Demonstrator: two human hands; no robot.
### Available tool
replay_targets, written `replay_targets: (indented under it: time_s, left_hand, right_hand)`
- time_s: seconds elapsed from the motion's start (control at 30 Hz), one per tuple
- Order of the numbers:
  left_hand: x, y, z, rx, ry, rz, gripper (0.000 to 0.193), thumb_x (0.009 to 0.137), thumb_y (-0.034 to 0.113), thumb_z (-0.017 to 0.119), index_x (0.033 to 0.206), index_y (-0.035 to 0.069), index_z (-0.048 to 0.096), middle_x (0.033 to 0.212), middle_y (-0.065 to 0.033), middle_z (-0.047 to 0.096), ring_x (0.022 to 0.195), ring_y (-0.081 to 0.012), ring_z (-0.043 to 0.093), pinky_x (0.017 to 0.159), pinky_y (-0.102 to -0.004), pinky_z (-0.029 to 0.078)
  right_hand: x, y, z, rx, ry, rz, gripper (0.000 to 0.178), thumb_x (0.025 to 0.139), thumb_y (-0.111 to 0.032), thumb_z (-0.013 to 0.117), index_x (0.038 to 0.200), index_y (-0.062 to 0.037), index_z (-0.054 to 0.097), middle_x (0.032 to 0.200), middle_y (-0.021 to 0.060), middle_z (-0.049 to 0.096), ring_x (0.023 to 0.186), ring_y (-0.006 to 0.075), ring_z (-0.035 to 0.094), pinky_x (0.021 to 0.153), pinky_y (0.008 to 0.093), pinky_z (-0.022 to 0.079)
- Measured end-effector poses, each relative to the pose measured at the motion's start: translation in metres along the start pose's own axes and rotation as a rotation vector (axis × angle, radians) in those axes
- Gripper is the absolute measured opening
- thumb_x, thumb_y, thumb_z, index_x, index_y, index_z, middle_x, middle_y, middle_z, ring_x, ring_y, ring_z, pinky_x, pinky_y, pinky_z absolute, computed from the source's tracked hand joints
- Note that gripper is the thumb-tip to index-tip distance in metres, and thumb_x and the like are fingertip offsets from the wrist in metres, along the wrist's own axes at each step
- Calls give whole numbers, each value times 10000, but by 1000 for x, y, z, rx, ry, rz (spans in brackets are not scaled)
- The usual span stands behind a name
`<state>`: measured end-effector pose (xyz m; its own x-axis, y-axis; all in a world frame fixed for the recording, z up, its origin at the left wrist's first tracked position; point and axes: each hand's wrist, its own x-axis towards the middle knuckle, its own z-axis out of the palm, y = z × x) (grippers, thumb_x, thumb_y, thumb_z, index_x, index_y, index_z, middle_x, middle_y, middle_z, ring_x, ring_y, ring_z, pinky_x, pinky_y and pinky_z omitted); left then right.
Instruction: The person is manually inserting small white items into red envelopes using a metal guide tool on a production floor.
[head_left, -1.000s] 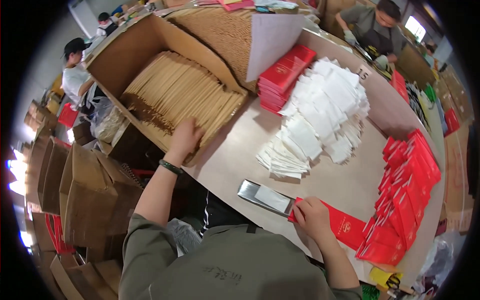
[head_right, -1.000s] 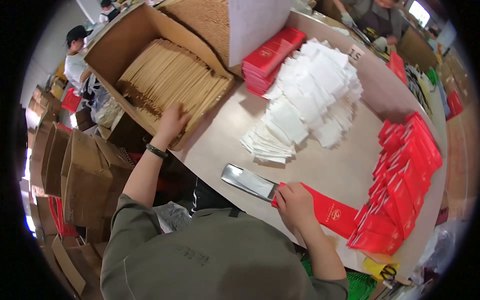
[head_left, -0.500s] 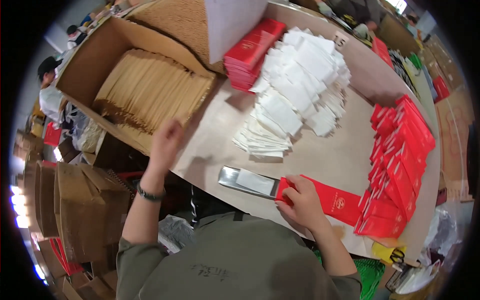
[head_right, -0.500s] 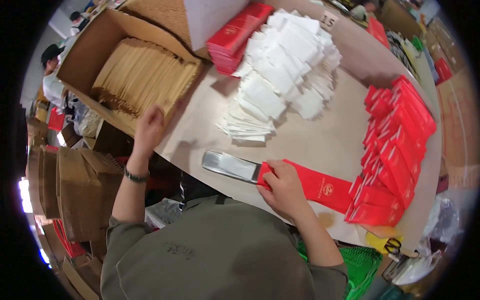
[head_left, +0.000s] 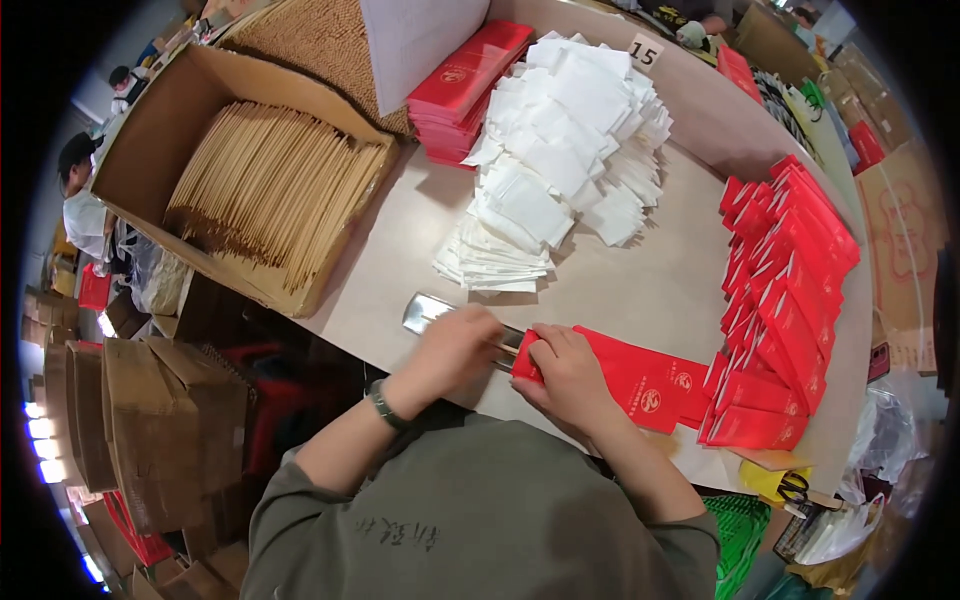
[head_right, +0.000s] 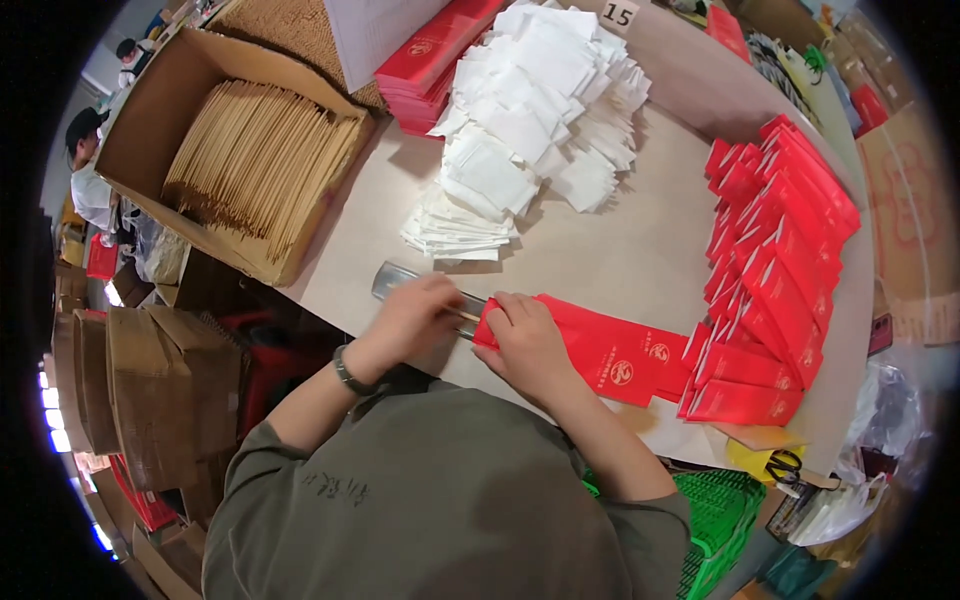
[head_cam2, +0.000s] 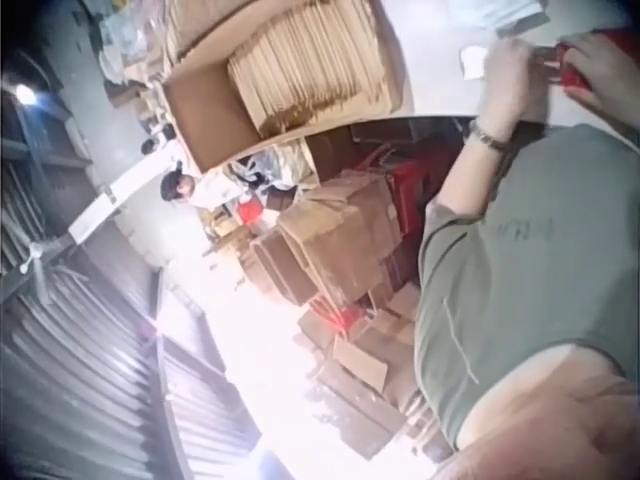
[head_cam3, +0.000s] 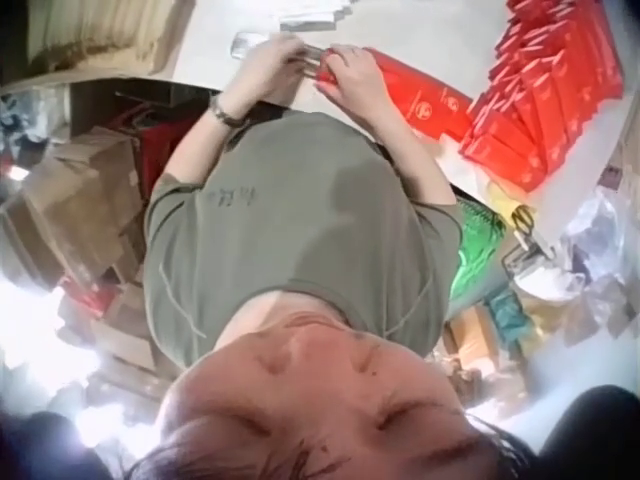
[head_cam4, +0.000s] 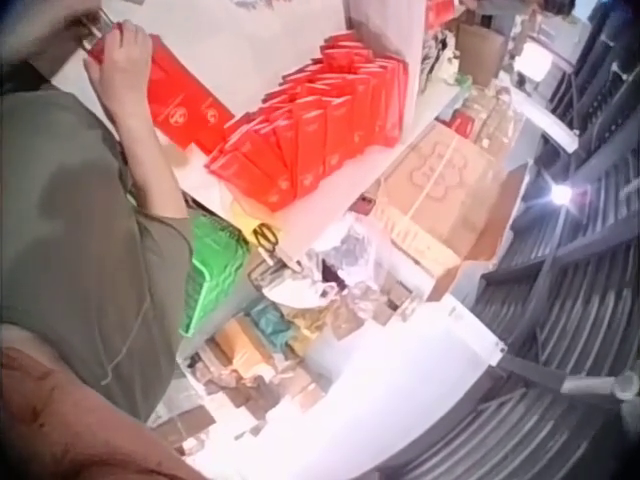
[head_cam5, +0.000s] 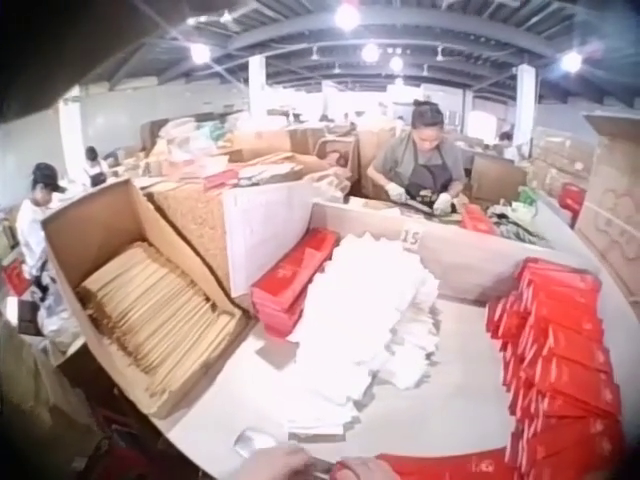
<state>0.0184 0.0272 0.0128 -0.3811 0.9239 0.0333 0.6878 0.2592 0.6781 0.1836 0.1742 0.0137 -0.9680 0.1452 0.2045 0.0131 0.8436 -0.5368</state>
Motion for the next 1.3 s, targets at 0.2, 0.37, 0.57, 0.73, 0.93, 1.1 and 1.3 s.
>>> replay_targets:
  time_s: [0.2, 0.37, 0.57, 0.73, 0.93, 1.1, 1.3]
  left_hand:
    - [-5, 0, 6, -86, 154, -214, 358, 815, 138, 775, 1094, -7, 604, 1019, -163, 633, 956, -311, 650, 792, -388, 542]
    - [-17, 26, 7, -295, -32, 21, 629, 824, 211, 779, 1340, -2, 489, 1046, -170, 628, 981, -326, 632, 903, -410, 509]
    - [-16, -9, -32, 476, 81, 267, 725, 639, 288, 870, 1236, 46, 537, 1002, -138, 635, 903, -332, 625, 788, -408, 504]
    - [-10, -11, -54, 206, 180, -88, 449, 632, 249, 860, 930, 44, 593, 770, -142, 623, 709, -332, 624, 635, -393, 501]
    - [-20, 15, -32, -374, -278, -339, 452, 751, 298, 817, 1018, -8, 617, 829, -91, 636, 762, -168, 579, 716, -343, 495]
    - [13, 35, 44, -651, -448, 143, 509, 746, 200, 762, 1159, -14, 556, 1047, -103, 611, 925, -185, 571, 830, -330, 484]
    - [-7, 5, 7, -109, -69, -242, 531, 707, 153, 777, 1172, 20, 557, 1004, -143, 617, 859, -283, 623, 771, -374, 513]
  right_hand:
    - [-2, 4, 8, -95, 49, 25, 417, 736, -193, 790, 1029, 16, 581, 1245, 195, 579, 1130, 378, 551, 951, 464, 463]
    - [-4, 8, 3, -33, 38, 31, 439, 728, -166, 782, 1077, 4, 577, 1181, 183, 592, 1067, 369, 566, 925, 457, 470]
    - [11, -14, -8, 7, -21, -210, 196, 753, -131, 734, 901, -67, 622, 928, 146, 566, 828, 337, 585, 704, 432, 481]
    - [8, 54, -115, -370, 37, -153, 102, 771, -158, 719, 720, -125, 636, 739, 69, 591, 698, 272, 615, 559, 423, 498]
    - [-50, 81, -135, -336, -112, 146, 404, 717, -294, 847, 943, -13, 667, 1287, 213, 575, 1220, 412, 509, 1022, 465, 439]
    - [-25, 37, -49, 102, -223, 222, 628, 762, -223, 808, 1267, 2, 510, 1379, 218, 463, 1283, 404, 456, 1088, 452, 391]
    - [-17, 14, -35, -144, 0, 424, 306, 886, -319, 679, 861, -21, 613, 867, 172, 683, 859, 364, 646, 740, 478, 513]
